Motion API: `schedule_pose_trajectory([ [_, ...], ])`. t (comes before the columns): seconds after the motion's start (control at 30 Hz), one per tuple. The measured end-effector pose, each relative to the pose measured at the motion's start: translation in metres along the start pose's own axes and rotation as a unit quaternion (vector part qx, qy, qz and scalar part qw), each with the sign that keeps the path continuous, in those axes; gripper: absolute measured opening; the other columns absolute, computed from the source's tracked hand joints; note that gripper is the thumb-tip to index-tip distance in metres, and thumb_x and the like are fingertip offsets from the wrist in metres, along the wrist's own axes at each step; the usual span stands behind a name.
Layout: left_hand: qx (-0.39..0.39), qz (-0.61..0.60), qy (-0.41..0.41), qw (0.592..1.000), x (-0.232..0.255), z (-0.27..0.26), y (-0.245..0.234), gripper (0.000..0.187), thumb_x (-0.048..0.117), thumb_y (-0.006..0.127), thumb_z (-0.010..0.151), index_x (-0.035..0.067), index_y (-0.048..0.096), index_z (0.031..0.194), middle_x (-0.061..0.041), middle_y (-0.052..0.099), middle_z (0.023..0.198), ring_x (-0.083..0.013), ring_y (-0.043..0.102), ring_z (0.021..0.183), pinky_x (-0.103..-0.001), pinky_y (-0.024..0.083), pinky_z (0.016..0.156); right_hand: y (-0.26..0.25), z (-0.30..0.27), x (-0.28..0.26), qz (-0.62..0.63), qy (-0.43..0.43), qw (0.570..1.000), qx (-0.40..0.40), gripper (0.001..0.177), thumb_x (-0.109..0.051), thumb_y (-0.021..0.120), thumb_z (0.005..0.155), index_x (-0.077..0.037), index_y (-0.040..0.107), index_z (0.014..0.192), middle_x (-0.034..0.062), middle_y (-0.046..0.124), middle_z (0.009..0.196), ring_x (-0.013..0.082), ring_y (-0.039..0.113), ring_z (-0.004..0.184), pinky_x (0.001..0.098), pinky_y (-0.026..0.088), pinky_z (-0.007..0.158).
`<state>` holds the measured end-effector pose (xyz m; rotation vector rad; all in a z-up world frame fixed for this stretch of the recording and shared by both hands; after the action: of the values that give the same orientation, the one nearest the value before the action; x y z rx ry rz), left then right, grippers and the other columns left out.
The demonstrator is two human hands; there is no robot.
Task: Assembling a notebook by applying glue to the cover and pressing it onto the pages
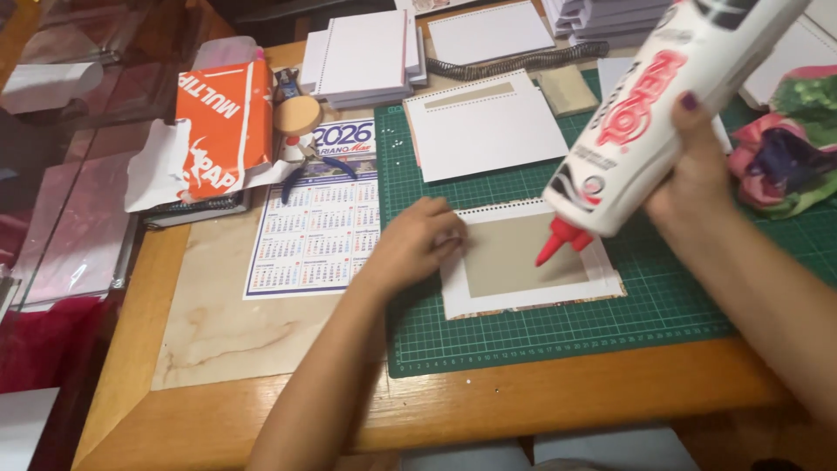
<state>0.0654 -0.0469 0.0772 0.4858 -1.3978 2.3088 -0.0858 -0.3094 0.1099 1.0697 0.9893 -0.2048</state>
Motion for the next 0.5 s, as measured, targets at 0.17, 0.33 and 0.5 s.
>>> schedule_pose_trajectory([
  [0.17, -0.125, 0.124, -0.158, 0.972, -0.023, -0.012, -0.012, 0.025, 0.037, 0.080, 0.085, 0.013, 0.073, 0.083, -0.006, 0.071, 0.077, -0.0254, 0.070, 0.082, -0.038, 0.056, 0.077, 0.069, -0.046, 0.026, -0.100, -0.022, 0.992, -0.073, 0.052, -0.050, 0.078, 0.082, -0.023, 0.060, 0.123, -0.0021, 0.072, 0.109, 0.0137, 0.075, 0.103, 0.0368, 0.066, 0.101],
  [0.33, -0.113, 0.153, -0.133, 0.973, -0.028, -0.013, -0.001, 0.043, 0.053, 0.078, 0.083, 0.011, 0.068, 0.077, -0.007, 0.067, 0.076, -0.0277, 0.068, 0.080, -0.040, 0.056, 0.073, 0.098, -0.065, 0.050, -0.083, -0.011, 0.992, -0.092, 0.050, -0.037, 0.082, 0.081, -0.016, 0.060, 0.121, 0.0044, 0.072, 0.106, 0.0202, 0.076, 0.099, 0.0437, 0.066, 0.096],
  [0.5, -0.111, 0.173, -0.131, 0.970, -0.041, -0.015, 0.008, 0.045, 0.056, 0.077, 0.082, 0.013, 0.066, 0.076, -0.006, 0.066, 0.076, -0.0273, 0.068, 0.080, -0.040, 0.056, 0.071, 0.105, -0.066, 0.074, -0.075, 0.005, 0.990, -0.116, 0.050, -0.030, 0.085, 0.078, -0.014, 0.061, 0.118, 0.0054, 0.072, 0.102, 0.0204, 0.076, 0.094, 0.0414, 0.066, 0.091],
])
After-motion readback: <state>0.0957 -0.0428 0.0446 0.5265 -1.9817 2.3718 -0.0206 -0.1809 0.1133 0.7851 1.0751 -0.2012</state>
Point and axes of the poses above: each hand's wrist, its own z-axis towards the middle knuckle, its own y-axis out of the palm, x = y × z, the point moved 8 cm from there along z, towards the middle knuckle
